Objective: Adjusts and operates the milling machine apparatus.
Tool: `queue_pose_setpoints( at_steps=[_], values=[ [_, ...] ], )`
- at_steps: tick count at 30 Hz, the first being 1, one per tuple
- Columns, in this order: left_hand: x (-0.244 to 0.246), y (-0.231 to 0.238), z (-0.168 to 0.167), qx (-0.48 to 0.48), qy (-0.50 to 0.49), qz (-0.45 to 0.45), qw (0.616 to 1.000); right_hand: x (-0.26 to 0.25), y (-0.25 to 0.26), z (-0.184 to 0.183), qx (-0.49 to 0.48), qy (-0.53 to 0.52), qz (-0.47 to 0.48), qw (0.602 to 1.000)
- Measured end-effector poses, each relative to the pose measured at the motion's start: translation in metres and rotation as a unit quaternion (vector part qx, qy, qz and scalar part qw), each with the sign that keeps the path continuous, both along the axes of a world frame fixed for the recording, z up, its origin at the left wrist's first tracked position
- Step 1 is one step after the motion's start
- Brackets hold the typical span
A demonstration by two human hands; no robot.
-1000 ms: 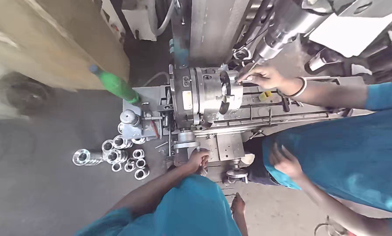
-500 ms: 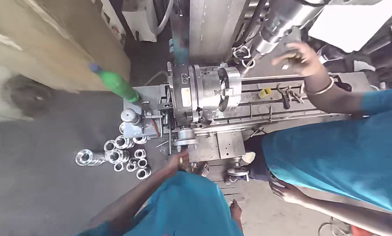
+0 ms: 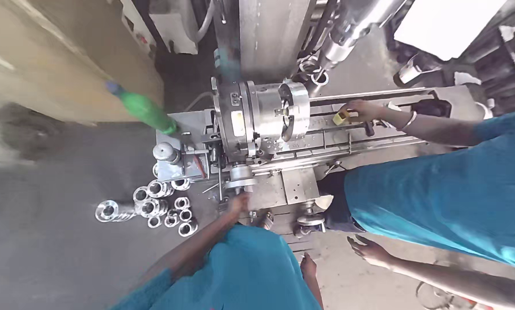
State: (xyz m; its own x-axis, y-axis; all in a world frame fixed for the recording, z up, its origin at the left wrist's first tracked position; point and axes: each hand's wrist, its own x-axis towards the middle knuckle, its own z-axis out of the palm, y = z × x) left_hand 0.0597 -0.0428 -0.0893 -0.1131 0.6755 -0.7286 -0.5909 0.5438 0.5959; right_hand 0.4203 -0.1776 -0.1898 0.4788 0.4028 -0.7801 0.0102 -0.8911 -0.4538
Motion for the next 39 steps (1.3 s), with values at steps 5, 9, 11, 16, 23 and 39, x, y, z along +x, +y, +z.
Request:
queue_pose_setpoints(
  at_steps=[5, 9, 11, 16, 23, 39],
  values=[
    [0.035, 0.014, 0.037, 0.073, -0.044, -0.008, 0.996, 0.003, -0.008, 0.004, -0.005, -0.017, -0.012, 1.0],
    [-0.01, -0.005, -0.002, -0.012, 0.081, -0.041, 0.996, 0.002, -0.005, -0.008, 0.007, -0.013, -0.038, 0.999],
    [-0.022, -0.018, 0.034, 0.054, 0.026, -0.032, 0.998, -0.003, -0.01, -0.007, -0.005, -0.014, -0.019, 1.0],
    [0.029, 0.022, 0.004, 0.036, 0.015, -0.049, 0.998, -0.015, -0.008, -0.008, -0.004, 0.0, -0.002, 1.0],
    [0.031, 0.014, 0.04, 0.11, -0.06, -0.029, 0.992, -0.013, -0.001, 0.0, 0.0, -0.017, 0.009, 1.0],
    [-0.027, -0.02, 0.035, 0.051, 0.059, -0.079, 0.994, -0.007, -0.02, -0.028, 0.015, -0.031, 0.024, 0.999]
  ],
)
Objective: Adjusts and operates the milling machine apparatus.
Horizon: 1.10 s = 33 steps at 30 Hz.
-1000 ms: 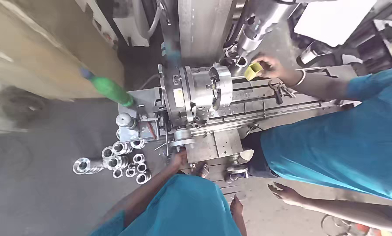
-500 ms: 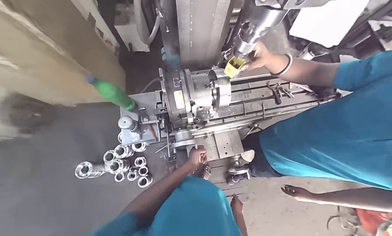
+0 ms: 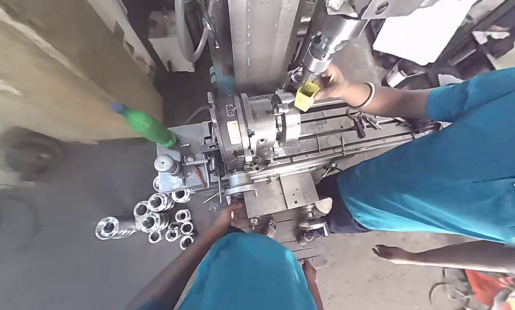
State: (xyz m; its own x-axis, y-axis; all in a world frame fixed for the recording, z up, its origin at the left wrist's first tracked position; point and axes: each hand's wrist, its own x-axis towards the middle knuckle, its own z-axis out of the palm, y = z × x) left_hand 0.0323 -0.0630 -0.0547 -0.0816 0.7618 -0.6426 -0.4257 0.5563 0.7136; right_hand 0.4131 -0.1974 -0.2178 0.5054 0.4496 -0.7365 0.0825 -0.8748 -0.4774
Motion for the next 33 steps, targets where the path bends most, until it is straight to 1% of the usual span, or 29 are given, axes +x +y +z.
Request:
queue_pose_setpoints(
  at_steps=[1, 2, 3, 4, 5, 6, 7, 8, 10, 11, 12, 13, 15, 17, 18, 19, 20, 21, 22, 23, 24, 25, 26, 27, 28, 29, 30, 32, 33],
  values=[
    [0.007, 0.006, 0.017, 0.029, -0.052, 0.002, 0.998, -0.005, 0.004, 0.004, 0.0, 0.003, -0.002, 1.0],
    [0.026, 0.016, 0.022, 0.053, -0.101, 0.005, 0.993, -0.006, 0.005, 0.01, -0.007, 0.007, -0.009, 1.0],
    [0.047, 0.029, 0.015, 0.064, -0.125, 0.006, 0.99, -0.003, 0.008, 0.016, -0.01, 0.007, -0.013, 1.0],
    [0.061, 0.043, -0.001, 0.062, -0.111, 0.011, 0.992, -0.005, 0.016, 0.018, -0.007, 0.014, -0.019, 1.0],
    [0.063, 0.046, -0.023, 0.038, -0.072, 0.015, 0.997, -0.007, 0.017, 0.02, -0.005, 0.025, -0.025, 0.999],
    [0.05, 0.037, -0.041, 0.001, -0.024, 0.001, 1.0, -0.007, 0.013, 0.022, -0.005, 0.036, -0.03, 0.999],
    [0.031, 0.024, -0.045, -0.029, 0.013, -0.016, 0.999, -0.005, 0.012, 0.022, -0.002, 0.038, -0.034, 0.999],
    [0.013, 0.013, -0.037, -0.036, 0.036, -0.016, 0.999, -0.004, 0.016, 0.023, 0.0, 0.038, -0.036, 0.999],
    [-0.003, 0.001, 0.005, 0.007, 0.015, -0.011, 1.0, -0.006, 0.015, 0.028, -0.005, 0.033, -0.04, 0.999],
    [0.005, 0.007, 0.02, 0.033, -0.026, -0.003, 0.999, -0.007, 0.013, 0.029, -0.008, 0.03, -0.047, 0.998],
    [0.024, 0.015, 0.024, 0.055, -0.069, 0.004, 0.996, -0.005, 0.006, 0.029, -0.009, 0.026, -0.053, 0.998],
    [0.043, 0.026, 0.019, 0.07, -0.097, 0.004, 0.993, -0.001, 0.004, 0.028, -0.009, 0.019, -0.052, 0.998],
    [0.063, 0.048, -0.011, 0.06, -0.076, 0.0, 0.995, -0.004, 0.002, 0.022, -0.011, -0.005, -0.027, 1.0],
    [0.046, 0.033, -0.043, -0.006, -0.001, -0.011, 1.0, 0.001, -0.014, 0.008, -0.021, -0.034, 0.002, 0.999],
    [0.027, 0.022, -0.043, -0.032, 0.028, -0.019, 0.999, 0.004, -0.015, 0.002, -0.027, -0.041, 0.016, 0.999],
    [0.008, 0.012, -0.033, -0.034, 0.036, -0.012, 0.999, 0.004, -0.012, -0.004, -0.034, -0.049, 0.03, 0.998],
    [-0.003, 0.002, -0.013, -0.019, 0.023, -0.013, 0.999, 0.004, -0.014, -0.006, -0.044, -0.053, 0.038, 0.997],
    [-0.004, 0.001, 0.008, 0.006, -0.008, -0.013, 1.0, 0.003, -0.015, -0.009, -0.049, -0.057, 0.042, 0.996],
    [0.008, 0.009, 0.021, 0.031, -0.045, -0.008, 0.998, 0.001, -0.012, -0.011, -0.048, -0.06, 0.044, 0.996],
    [0.031, 0.018, 0.023, 0.044, -0.081, 0.009, 0.996, 0.003, -0.015, -0.009, -0.046, -0.064, 0.043, 0.996],
    [0.053, 0.032, 0.013, 0.05, -0.091, 0.023, 0.994, 0.006, -0.01, -0.009, -0.04, -0.068, 0.05, 0.996],
    [0.066, 0.044, -0.003, 0.042, -0.061, 0.027, 0.997, 0.004, -0.001, -0.007, -0.036, -0.065, 0.062, 0.995],
    [0.065, 0.045, -0.022, 0.011, -0.004, 0.021, 1.0, 0.001, 0.001, -0.006, -0.037, -0.06, 0.074, 0.995],
    [0.049, 0.035, -0.035, -0.033, 0.049, -0.009, 0.998, -0.001, 0.0, -0.005, -0.036, -0.054, 0.074, 0.995],
    [0.027, 0.023, -0.036, -0.068, 0.066, -0.039, 0.995, -0.001, 0.004, -0.004, -0.026, -0.046, 0.065, 0.996],
    [0.01, 0.012, -0.027, -0.069, 0.068, -0.03, 0.995, 0.0, 0.01, -0.003, -0.014, -0.04, 0.058, 0.997],
    [0.001, 0.002, -0.009, -0.045, 0.043, -0.013, 0.998, -0.001, 0.013, 0.0, -0.008, -0.032, 0.049, 0.998],
    [0.014, 0.011, 0.018, 0.02, -0.056, -0.001, 0.998, -0.008, 0.018, 0.005, -0.005, -0.019, 0.024, 1.0],
    [0.036, 0.022, 0.018, 0.031, -0.086, 0.009, 0.996, -0.005, 0.016, 0.008, -0.006, -0.009, 0.012, 1.0]
  ],
)
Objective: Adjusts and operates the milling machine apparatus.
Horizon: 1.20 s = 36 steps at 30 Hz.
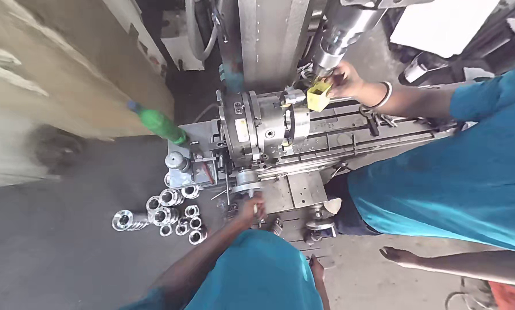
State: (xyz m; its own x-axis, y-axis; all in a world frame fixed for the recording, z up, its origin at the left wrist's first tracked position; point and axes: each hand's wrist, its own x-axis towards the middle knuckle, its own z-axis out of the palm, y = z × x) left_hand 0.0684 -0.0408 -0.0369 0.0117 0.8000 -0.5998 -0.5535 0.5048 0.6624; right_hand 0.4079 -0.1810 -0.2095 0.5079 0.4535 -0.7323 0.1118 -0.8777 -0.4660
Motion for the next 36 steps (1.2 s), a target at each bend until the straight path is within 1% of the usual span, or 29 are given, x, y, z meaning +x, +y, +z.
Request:
queue_pose_setpoints(
  at_steps=[1, 2, 4, 5, 6, 7, 8, 9, 10, 11, 12, 14, 15, 16, 17, 18, 19, 20, 22, 24, 25, 26, 27, 29, 30, 32, 34, 35, 36],
  values=[
    [0.019, 0.014, -0.01, -0.008, 0.011, 0.002, 1.0, 0.001, 0.003, 0.0, 0.005, 0.008, -0.008, 1.0],
    [0.027, 0.023, -0.026, -0.038, 0.058, 0.0, 0.998, -0.001, 0.005, -0.001, 0.009, 0.02, -0.016, 1.0],
    [0.002, 0.008, -0.05, -0.108, 0.136, -0.048, 0.984, 0.0, 0.002, 0.001, 0.001, 0.025, -0.014, 1.0],
    [-0.019, -0.005, -0.048, -0.109, 0.141, -0.063, 0.982, 0.004, 0.007, 0.003, 0.0, 0.019, -0.007, 1.0],
    [-0.037, -0.014, -0.04, -0.077, 0.142, -0.06, 0.985, 0.002, 0.013, 0.002, 0.004, 0.017, -0.001, 1.0],
    [-0.044, -0.021, -0.023, -0.044, 0.106, -0.058, 0.992, 0.0, 0.008, 0.003, 0.001, 0.015, 0.003, 1.0],
    [-0.039, -0.02, -0.006, -0.021, 0.056, -0.057, 0.997, -0.001, 0.004, 0.004, -0.003, 0.014, 0.004, 1.0],
    [-0.021, -0.008, 0.003, 0.0, 0.012, -0.049, 0.999, 0.0, 0.005, 0.004, -0.004, 0.014, 0.006, 1.0],
    [0.002, 0.006, 0.002, 0.005, -0.009, -0.035, 0.999, 0.002, 0.006, 0.004, -0.002, 0.01, 0.01, 1.0],
    [0.019, 0.019, -0.011, -0.003, 0.006, -0.027, 1.0, 0.003, 0.009, 0.004, 0.001, 0.015, 0.006, 1.0],
    [0.024, 0.024, -0.028, -0.03, 0.046, -0.021, 0.998, -0.001, 0.009, 0.002, 0.002, 0.021, 0.0, 1.0],
    [-0.002, 0.006, -0.056, -0.087, 0.107, -0.042, 0.99, 0.002, 0.005, 0.001, 0.013, 0.029, -0.007, 0.999],
    [-0.021, -0.006, -0.053, -0.09, 0.113, -0.037, 0.989, 0.004, 0.011, 0.002, 0.017, 0.028, 0.003, 0.999],
    [-0.036, -0.015, -0.039, -0.074, 0.106, -0.025, 0.991, 0.001, 0.014, 0.003, 0.013, 0.026, 0.015, 0.999],
    [-0.041, -0.023, -0.02, -0.043, 0.074, -0.034, 0.996, 0.0, 0.008, 0.007, 0.004, 0.023, 0.019, 1.0],
    [-0.034, -0.017, -0.005, -0.011, 0.034, -0.038, 0.999, -0.001, 0.008, 0.007, 0.002, 0.022, 0.015, 1.0],
    [-0.014, -0.006, 0.0, 0.008, 0.001, -0.034, 0.999, 0.001, 0.007, 0.007, 0.004, 0.022, 0.008, 1.0],
    [0.006, 0.009, -0.005, 0.017, -0.012, -0.029, 0.999, 0.002, 0.008, 0.005, 0.009, 0.024, 0.0, 1.0],
    [0.02, 0.025, -0.036, -0.016, 0.067, -0.035, 0.997, -0.001, 0.01, 0.001, 0.012, 0.023, -0.002, 1.0],
    [-0.013, 0.002, -0.052, -0.078, 0.133, -0.069, 0.986, 0.001, 0.005, 0.001, 0.005, 0.014, 0.009, 1.0],
    [-0.031, -0.009, -0.045, -0.078, 0.146, -0.06, 0.984, 0.002, 0.008, -0.001, 0.007, 0.013, 0.012, 1.0],
    [-0.043, -0.018, -0.029, -0.058, 0.133, -0.04, 0.989, 0.001, 0.007, -0.003, 0.01, 0.014, 0.012, 1.0],
    [-0.046, -0.021, -0.013, -0.032, 0.095, -0.037, 0.994, 0.001, 0.003, -0.005, 0.013, 0.012, 0.01, 1.0],
    [-0.017, -0.005, 0.001, 0.004, 0.022, -0.033, 0.999, 0.003, -0.001, -0.003, 0.007, 0.007, 0.02, 1.0],
    [0.003, 0.009, -0.001, 0.009, 0.018, -0.031, 0.999, 0.004, 0.001, -0.005, 0.004, 0.002, 0.025, 1.0],
    [0.019, 0.027, -0.023, -0.04, 0.11, -0.061, 0.991, -0.002, 0.003, -0.009, -0.004, -0.004, 0.028, 1.0],
    [-0.004, 0.006, -0.047, -0.103, 0.157, -0.091, 0.978, -0.002, 0.002, 0.0, -0.006, -0.005, 0.039, 0.999],
    [-0.02, -0.006, -0.047, -0.108, 0.16, -0.077, 0.978, -0.003, 0.009, 0.008, -0.005, -0.001, 0.045, 0.999],
    [-0.036, -0.013, -0.034, -0.096, 0.139, -0.044, 0.985, -0.009, 0.018, 0.01, 0.0, 0.007, 0.048, 0.999]
  ],
)
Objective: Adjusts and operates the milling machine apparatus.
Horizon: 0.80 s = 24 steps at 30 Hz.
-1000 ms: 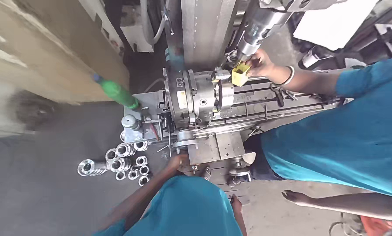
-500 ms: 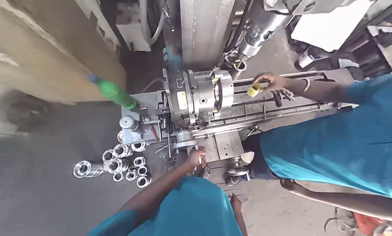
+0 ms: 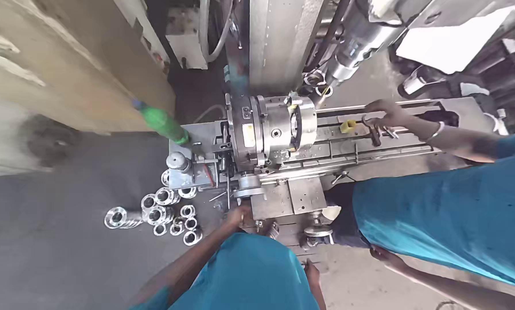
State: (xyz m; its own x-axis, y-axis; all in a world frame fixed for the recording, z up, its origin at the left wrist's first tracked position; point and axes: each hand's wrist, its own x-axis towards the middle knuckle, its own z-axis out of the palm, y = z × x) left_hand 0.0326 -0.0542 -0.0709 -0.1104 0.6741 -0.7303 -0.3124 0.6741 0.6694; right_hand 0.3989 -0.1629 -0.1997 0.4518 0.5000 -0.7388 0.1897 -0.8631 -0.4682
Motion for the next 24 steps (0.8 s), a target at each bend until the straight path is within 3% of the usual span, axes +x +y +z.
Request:
queue_pose_setpoints(
  at_steps=[3, 4, 6, 9, 11, 14, 17, 20, 22, 23, 24],
  values=[
    [0.021, 0.005, 0.042, 0.068, -0.103, 0.027, 0.992, 0.0, -0.006, 0.0, 0.007, 0.021, -0.033, 0.999],
    [0.042, 0.017, 0.041, 0.075, -0.099, 0.023, 0.992, 0.003, -0.007, 0.001, 0.008, 0.022, -0.042, 0.999],
    [0.06, 0.038, 0.014, 0.033, 0.004, -0.022, 0.999, 0.003, 0.0, 0.002, 0.006, 0.015, -0.041, 0.999],
    [0.008, 0.009, -0.009, -0.039, 0.042, -0.065, 0.996, 0.005, -0.008, 0.0, 0.011, 0.005, -0.024, 1.0],
    [-0.012, -0.01, 0.017, 0.007, 0.0, -0.023, 1.0, 0.005, -0.011, 0.0, 0.008, 0.005, -0.029, 1.0],
    [0.029, 0.014, 0.044, 0.066, -0.105, 0.001, 0.992, 0.006, -0.016, 0.003, 0.01, 0.004, -0.048, 0.999],
    [0.057, 0.041, 0.004, 0.039, -0.02, -0.051, 0.998, 0.005, -0.015, 0.001, 0.017, -0.001, -0.046, 0.999],
    [0.009, 0.017, -0.016, -0.024, 0.027, -0.072, 0.997, 0.012, -0.013, 0.007, 0.024, 0.004, -0.019, 1.0],
    [-0.017, -0.004, 0.009, 0.0, 0.0, -0.039, 0.999, 0.0, -0.027, 0.019, 0.163, 0.024, 0.03, 0.986],
    [-0.022, -0.009, 0.026, 0.016, -0.027, -0.028, 0.999, -0.018, -0.028, 0.039, 0.309, 0.019, 0.07, 0.948],
    [-0.018, -0.006, 0.042, 0.027, -0.053, -0.024, 0.998, -0.046, -0.011, 0.082, 0.413, -0.011, 0.102, 0.905]
  ],
)
